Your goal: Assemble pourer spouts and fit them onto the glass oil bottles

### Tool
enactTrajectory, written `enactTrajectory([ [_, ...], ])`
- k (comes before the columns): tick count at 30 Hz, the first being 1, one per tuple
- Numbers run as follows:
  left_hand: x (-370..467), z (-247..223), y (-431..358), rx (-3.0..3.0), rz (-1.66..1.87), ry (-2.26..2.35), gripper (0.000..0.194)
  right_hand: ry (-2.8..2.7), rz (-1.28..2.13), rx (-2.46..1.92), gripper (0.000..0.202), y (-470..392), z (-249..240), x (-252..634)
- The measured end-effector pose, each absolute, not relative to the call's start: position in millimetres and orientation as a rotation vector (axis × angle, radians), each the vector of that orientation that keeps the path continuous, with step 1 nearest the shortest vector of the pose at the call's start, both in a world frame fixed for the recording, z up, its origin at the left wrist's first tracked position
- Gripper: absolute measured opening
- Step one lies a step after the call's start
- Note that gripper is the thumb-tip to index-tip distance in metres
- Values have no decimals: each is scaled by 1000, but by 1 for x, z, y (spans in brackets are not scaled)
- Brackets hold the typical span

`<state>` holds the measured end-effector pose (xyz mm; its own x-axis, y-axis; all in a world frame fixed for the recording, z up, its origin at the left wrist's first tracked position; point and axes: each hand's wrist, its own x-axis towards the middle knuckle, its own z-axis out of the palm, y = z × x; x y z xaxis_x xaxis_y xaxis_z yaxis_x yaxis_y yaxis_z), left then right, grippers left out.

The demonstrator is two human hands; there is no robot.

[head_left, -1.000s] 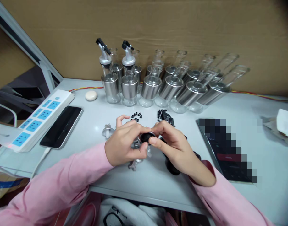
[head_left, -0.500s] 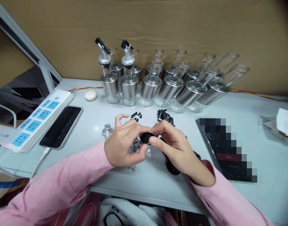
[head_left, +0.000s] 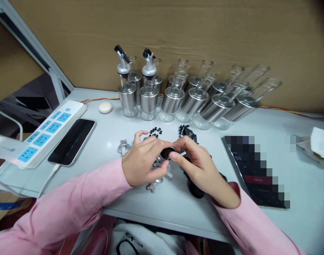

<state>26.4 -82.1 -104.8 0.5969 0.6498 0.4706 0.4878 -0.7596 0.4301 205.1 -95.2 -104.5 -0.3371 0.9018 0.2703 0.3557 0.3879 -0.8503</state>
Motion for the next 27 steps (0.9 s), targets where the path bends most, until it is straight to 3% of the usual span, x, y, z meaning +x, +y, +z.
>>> enactTrajectory([
  [10,26,-105,-83,2466,1168,838,24,-1790,1007,-990,14,-99,-103,203],
  [15,26,-105,-82,2602,1174,869,25,-1738,933,-981,30,-99,-103,203],
  [20,26,-106,-80,2551,1235,888,28,-1603,997,-935,27,-100,-103,203],
  [27,24,-107,-78,2616,1240,828,16,-1634,907,-929,22,-98,-105,207],
])
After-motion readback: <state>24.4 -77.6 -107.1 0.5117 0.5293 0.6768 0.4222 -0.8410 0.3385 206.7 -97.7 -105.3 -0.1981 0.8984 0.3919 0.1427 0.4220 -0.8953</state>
